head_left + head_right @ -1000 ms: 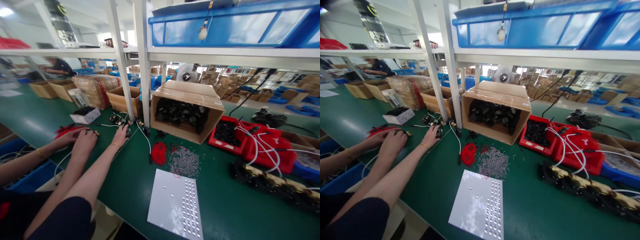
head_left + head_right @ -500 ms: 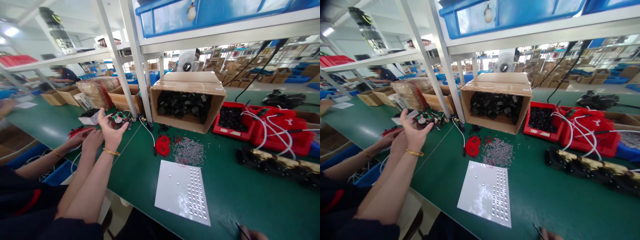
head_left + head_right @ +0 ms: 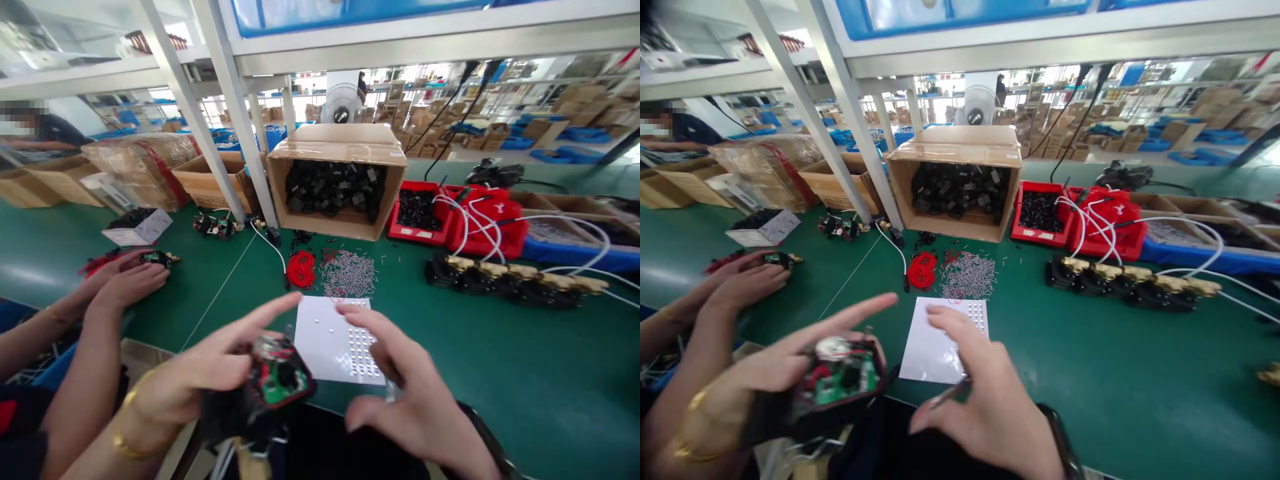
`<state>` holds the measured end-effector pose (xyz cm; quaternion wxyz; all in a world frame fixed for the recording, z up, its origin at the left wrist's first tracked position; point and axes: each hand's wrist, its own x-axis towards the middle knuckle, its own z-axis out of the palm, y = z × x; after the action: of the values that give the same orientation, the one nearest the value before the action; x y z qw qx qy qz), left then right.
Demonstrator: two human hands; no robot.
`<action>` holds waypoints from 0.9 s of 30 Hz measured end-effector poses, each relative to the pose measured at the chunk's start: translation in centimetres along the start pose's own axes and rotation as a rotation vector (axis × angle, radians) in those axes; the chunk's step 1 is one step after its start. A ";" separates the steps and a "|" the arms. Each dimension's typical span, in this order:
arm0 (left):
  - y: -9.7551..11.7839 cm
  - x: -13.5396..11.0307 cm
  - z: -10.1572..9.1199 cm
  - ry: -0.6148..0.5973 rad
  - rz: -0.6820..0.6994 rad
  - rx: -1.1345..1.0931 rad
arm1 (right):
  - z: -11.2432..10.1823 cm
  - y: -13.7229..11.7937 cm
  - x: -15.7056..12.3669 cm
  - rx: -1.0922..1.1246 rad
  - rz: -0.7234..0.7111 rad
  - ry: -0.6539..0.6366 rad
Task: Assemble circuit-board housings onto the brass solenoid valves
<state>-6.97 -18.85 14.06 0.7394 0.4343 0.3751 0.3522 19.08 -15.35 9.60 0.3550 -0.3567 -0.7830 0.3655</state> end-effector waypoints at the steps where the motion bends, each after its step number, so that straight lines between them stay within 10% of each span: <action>1: -1.0 1.3 0.7 -0.104 -0.082 -0.121 | 0.4 -1.2 1.6 0.024 -0.038 -0.141; 9: -7.5 5.5 2.0 -0.239 -0.236 -0.528 | 1.2 0.0 2.2 0.063 -0.063 -0.496; 15: -9.6 4.0 1.4 -0.101 -0.259 -0.508 | 2.4 0.8 0.0 0.130 0.173 -0.309; 18: -10.6 0.3 -1.0 0.075 -0.258 -0.123 | 2.5 3.2 -0.6 0.082 0.357 -0.069; 24: -12.6 -3.5 -4.2 0.976 0.027 1.028 | 4.8 6.5 0.9 -0.305 0.437 0.118; 27: -13.3 0.3 -2.9 0.939 0.271 1.405 | 7.6 5.5 1.9 -0.551 0.417 0.148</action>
<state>-6.77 -22.51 0.89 0.0181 0.6420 0.7185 0.2669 13.56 -13.61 1.98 0.2189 -0.6168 -0.7347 0.1786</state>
